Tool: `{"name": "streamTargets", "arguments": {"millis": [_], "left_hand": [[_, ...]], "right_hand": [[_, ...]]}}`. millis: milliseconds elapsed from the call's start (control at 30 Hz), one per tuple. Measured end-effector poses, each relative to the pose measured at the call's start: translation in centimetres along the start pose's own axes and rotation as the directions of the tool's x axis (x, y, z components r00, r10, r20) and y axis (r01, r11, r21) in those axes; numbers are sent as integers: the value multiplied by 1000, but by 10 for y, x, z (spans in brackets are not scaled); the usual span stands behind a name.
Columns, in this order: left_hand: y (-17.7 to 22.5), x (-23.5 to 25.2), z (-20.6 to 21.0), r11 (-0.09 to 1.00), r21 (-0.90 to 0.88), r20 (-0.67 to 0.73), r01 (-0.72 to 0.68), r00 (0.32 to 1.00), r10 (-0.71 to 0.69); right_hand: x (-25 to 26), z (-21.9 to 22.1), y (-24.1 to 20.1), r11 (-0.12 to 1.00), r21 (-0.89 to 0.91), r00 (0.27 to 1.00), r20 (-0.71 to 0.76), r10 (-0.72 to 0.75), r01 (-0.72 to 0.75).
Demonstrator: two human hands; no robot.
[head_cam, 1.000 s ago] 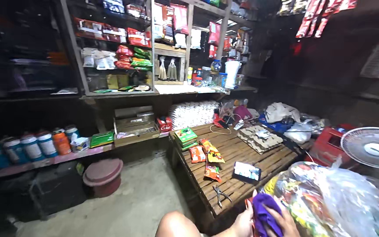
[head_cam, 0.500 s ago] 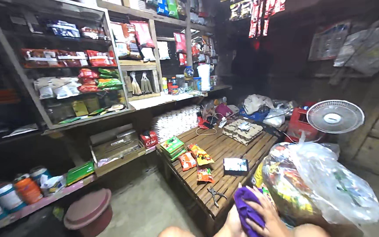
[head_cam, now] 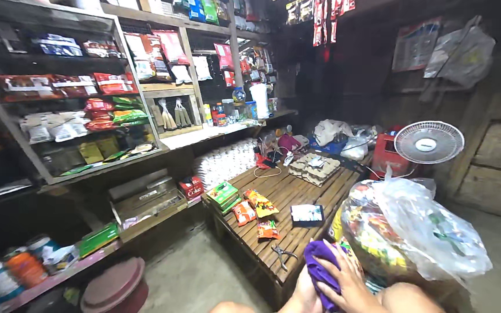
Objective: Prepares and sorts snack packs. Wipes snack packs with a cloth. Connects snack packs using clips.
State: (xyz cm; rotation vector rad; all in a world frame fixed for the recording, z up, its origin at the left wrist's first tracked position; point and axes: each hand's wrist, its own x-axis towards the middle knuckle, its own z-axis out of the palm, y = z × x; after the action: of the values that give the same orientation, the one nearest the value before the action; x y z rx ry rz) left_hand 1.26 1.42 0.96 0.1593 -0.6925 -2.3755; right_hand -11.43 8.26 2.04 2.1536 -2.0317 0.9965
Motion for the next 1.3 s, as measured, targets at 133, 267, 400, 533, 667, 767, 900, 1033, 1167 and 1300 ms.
{"name": "streamTargets", "arguments": {"millis": [133,267,400,533,667,767,900,1033,1167,1300], "left_hand": [[-2,4,-12,998,-52,196,-19,980,28],[-3,9,-14,987,-147,285,-60,953,101],[-1,11,-15,992,-118,216,-47,974,72],[0,-9,-4,997,-34,-60,63,996,-65],[-3,-5,-5,997,-44,141,60,989,-53],[-7,2,-12,997,-83,248,1,969,20],[-7,9,-17,995,-88,195,-39,979,56],[-6,15,-27,990,-135,94,-42,994,55],[2,10,-23,994,-101,21,34,999,-32],[-6,11,-24,995,-71,45,69,997,-66]], "right_hand": [[17,-12,27,961,151,968,-54,244,-234],[15,-21,36,849,303,874,-89,478,-434],[-10,0,13,993,108,980,-184,73,-54],[1,0,2,980,-93,981,-69,-183,176],[35,-20,22,994,-8,991,-86,106,-107],[41,-30,41,916,156,924,-42,381,-371],[18,-15,39,943,190,946,-124,298,-272],[-8,12,36,981,193,989,-150,18,11],[-11,19,32,967,67,968,-64,-241,245],[10,13,49,996,36,986,-149,-75,82]]}}
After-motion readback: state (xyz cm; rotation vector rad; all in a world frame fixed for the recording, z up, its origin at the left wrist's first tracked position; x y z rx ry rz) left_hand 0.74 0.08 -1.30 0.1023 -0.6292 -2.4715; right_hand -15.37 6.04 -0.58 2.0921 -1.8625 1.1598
